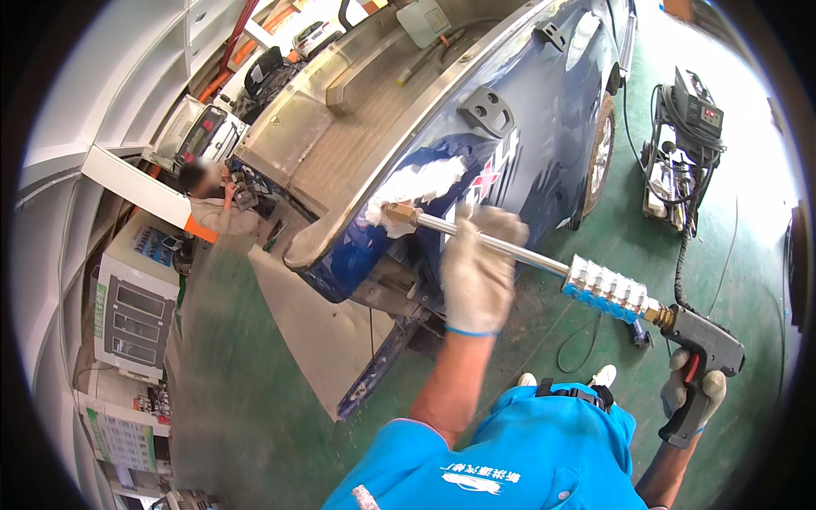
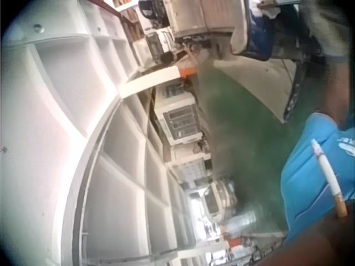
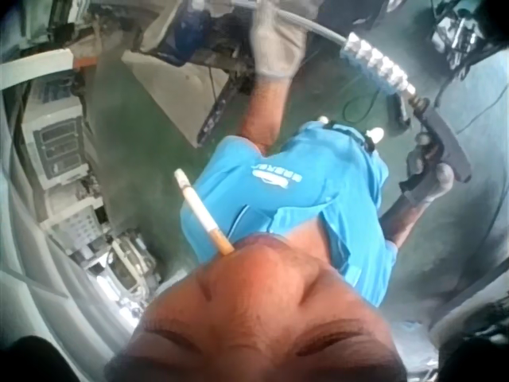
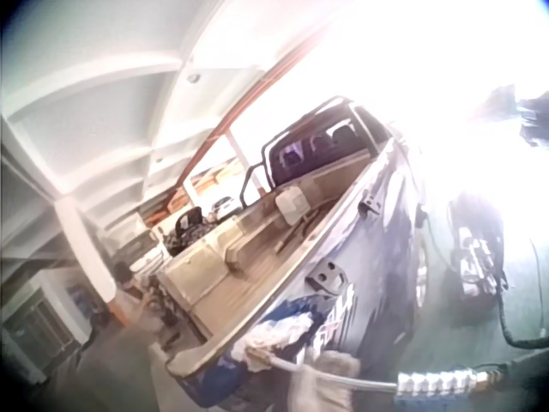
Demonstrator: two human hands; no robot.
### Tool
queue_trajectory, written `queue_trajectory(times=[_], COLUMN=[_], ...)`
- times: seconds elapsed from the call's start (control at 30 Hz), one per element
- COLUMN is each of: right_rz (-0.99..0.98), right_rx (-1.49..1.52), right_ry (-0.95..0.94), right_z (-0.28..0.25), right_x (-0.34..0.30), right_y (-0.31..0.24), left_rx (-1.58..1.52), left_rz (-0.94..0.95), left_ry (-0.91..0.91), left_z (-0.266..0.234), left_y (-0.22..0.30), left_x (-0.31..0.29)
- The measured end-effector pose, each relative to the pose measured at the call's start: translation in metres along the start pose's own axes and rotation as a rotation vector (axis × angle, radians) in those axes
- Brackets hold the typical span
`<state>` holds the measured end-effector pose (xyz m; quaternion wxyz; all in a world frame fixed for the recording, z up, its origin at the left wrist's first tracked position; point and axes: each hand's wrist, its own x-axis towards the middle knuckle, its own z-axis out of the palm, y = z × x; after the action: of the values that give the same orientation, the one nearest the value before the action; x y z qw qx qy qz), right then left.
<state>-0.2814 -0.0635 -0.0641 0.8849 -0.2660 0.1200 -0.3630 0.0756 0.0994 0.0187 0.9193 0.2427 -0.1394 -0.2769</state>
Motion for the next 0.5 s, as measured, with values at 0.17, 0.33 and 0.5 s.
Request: queue_trajectory(times=[0.17,0.33,0.5], right_rz=[0.014,-0.039,-0.018], right_rx=[0.005,0.038,-0.018], right_ry=[-0.072,-0.081,-0.09], right_z=[0.019,0.023,0.032], right_x=[0.006,0.005,0.007], right_y=[-0.002,-0.011,-0.013], left_rx=[-0.188,-0.151,-0.268], left_rz=[-0.246,-0.086,-0.217], left_ry=[-0.028,-0.212,-0.146], left_z=[0.056,0.032,0.067], left_y=[-0.072,-0.015,-0.068], left_x=[-0.035,0.02,-0.045])
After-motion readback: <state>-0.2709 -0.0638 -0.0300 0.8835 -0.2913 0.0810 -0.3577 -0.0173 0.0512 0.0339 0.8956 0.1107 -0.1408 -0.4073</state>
